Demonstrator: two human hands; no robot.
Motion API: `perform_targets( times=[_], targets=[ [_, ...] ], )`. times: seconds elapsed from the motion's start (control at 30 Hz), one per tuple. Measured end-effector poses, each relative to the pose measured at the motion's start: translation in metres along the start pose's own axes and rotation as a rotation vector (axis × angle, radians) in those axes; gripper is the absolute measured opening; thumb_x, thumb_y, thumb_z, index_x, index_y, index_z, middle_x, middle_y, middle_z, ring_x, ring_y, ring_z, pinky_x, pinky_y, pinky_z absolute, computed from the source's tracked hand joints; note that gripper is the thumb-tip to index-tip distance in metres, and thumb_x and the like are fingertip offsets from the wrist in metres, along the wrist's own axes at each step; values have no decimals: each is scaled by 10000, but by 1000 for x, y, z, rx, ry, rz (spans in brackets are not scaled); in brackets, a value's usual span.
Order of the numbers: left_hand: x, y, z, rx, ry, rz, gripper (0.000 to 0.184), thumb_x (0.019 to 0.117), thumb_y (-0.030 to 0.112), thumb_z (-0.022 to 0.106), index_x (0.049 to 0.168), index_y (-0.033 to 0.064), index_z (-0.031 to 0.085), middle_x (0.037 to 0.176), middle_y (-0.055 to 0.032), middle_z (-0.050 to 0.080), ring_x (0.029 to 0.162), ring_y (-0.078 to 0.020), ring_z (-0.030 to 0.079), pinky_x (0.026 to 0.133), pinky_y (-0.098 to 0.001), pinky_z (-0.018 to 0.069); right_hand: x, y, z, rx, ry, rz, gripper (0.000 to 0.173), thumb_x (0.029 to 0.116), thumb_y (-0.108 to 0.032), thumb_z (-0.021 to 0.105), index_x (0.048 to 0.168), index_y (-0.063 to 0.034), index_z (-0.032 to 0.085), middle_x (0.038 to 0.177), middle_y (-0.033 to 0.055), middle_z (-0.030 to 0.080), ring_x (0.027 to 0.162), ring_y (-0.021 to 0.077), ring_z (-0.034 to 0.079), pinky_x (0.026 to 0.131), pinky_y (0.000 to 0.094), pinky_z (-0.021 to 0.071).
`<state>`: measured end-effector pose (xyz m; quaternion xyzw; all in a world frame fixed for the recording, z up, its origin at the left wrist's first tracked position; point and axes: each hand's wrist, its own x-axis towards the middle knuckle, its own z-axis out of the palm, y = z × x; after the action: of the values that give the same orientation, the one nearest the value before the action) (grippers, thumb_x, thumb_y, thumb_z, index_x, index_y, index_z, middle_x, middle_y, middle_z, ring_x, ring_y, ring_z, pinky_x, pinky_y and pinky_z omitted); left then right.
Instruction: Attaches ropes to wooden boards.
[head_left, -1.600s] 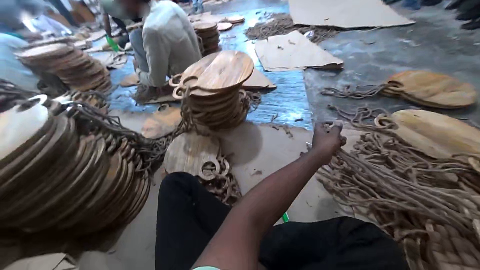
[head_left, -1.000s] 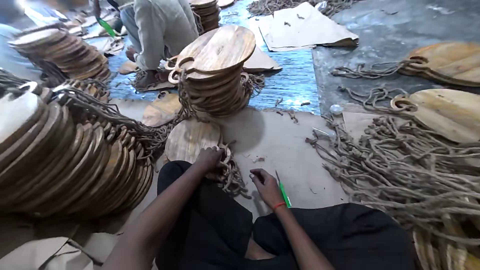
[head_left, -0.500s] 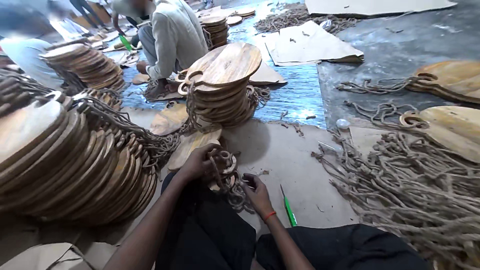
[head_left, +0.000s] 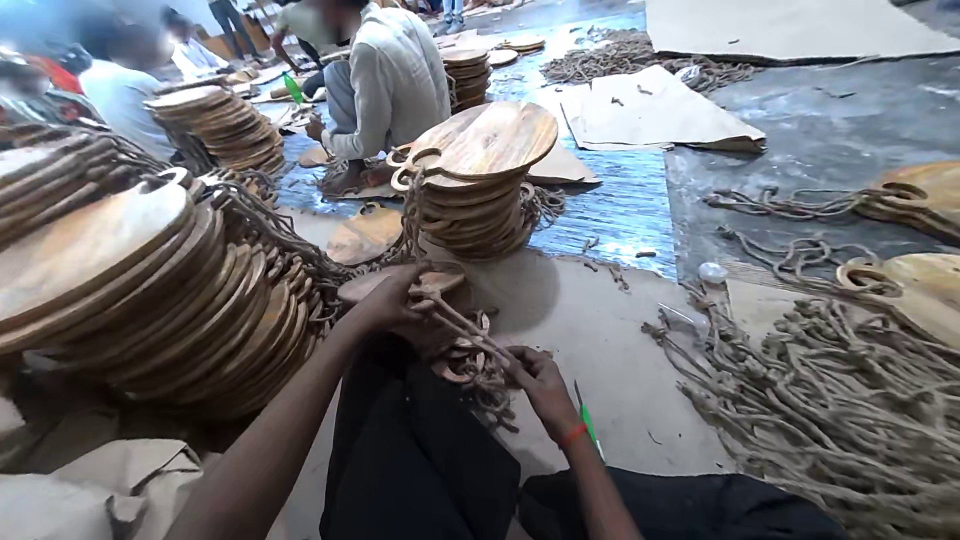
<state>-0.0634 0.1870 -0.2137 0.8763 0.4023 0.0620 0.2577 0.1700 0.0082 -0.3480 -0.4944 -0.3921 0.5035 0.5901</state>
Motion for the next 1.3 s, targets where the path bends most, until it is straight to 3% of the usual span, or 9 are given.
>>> perform_targets(
  times=[0.2, 0.27, 0.37, 0.47, 0.6, 0.73, 0.97, 1.23, 1.3],
  targets=[
    [-1, 12, 42, 181, -54, -25, 481, 1016, 79, 619, 1486, 142, 539, 1184, -214, 712, 1067, -425, 693, 965, -636, 512, -14, 20, -14, -457, -33, 91, 455, 850, -198, 795, 1255, -34, 670, 975, 90, 728, 864, 178, 695, 841, 377, 580],
    [-5, 30, 28, 242, 97, 22, 417, 1022, 76, 600, 1434, 139, 595, 1164, -206, 720, 1043, -424, 701, 920, -651, 527, -8, 44, -9, -695, -231, 219, 492, 912, -283, 738, 1321, -24, 651, 1207, 186, 698, 1141, 310, 662, 1046, 501, 499],
    [-10, 47, 1, 302, 231, 88, 351, 1024, 49, 590, 1370, 91, 634, 1117, -215, 724, 992, -437, 709, 863, -653, 536, -9, 64, -5, -542, -247, 190, 329, 1007, -191, 612, 1251, 20, 672, 1224, 185, 686, 1150, 252, 651, 1054, 420, 495],
    [-5, 36, -10, 338, 244, 58, 337, 1052, 112, 562, 1386, 108, 613, 1139, -214, 708, 1008, -420, 709, 876, -626, 552, -10, 20, -2, -122, 73, 27, 226, 1048, -82, 499, 1172, 40, 643, 955, 109, 721, 859, 172, 707, 827, 357, 597],
    [1, 22, 11, 396, 70, -72, 449, 1084, 166, 506, 1531, 203, 482, 1271, -228, 655, 1108, -441, 674, 942, -630, 535, -32, -48, -37, 271, 201, -65, 272, 1098, -218, 418, 1180, -102, 650, 586, -58, 477, 417, 25, 456, 418, 198, 483],
    [6, 6, 57, 381, -107, -221, 437, 1061, 207, 558, 1491, 155, 503, 1228, -240, 665, 1105, -450, 666, 936, -640, 528, -64, -40, -106, -79, 14, 101, 476, 909, -211, 720, 1354, -70, 627, 950, 77, 719, 711, 158, 674, 618, 302, 589],
    [34, 5, 91, 466, -367, -487, 716, 880, 193, 794, 1515, 148, 468, 1346, -305, 586, 1230, -535, 570, 956, -711, 480, -68, -21, -122, -291, 308, 215, 325, 921, -9, 728, 1245, -28, 699, 1133, 118, 724, 872, 200, 732, 826, 367, 627],
    [23, 125, 175, -88, -357, 370, 607, 984, 250, 703, 1527, 116, 467, 1387, -171, 610, 1264, -339, 600, 1099, -577, 446, -57, -14, -88, -359, 211, 184, 195, 942, -151, 746, 1104, -49, 710, 879, 32, 745, 658, 115, 672, 586, 281, 559],
    [22, 133, 191, -37, -459, 340, 475, 1076, 258, 543, 1524, 124, 461, 1304, -181, 654, 1165, -355, 664, 1020, -586, 508, -61, -5, -92, -472, 230, 118, 162, 986, -190, 686, 1060, -54, 734, 895, 18, 747, 764, 97, 700, 737, 296, 599]
  ],
)
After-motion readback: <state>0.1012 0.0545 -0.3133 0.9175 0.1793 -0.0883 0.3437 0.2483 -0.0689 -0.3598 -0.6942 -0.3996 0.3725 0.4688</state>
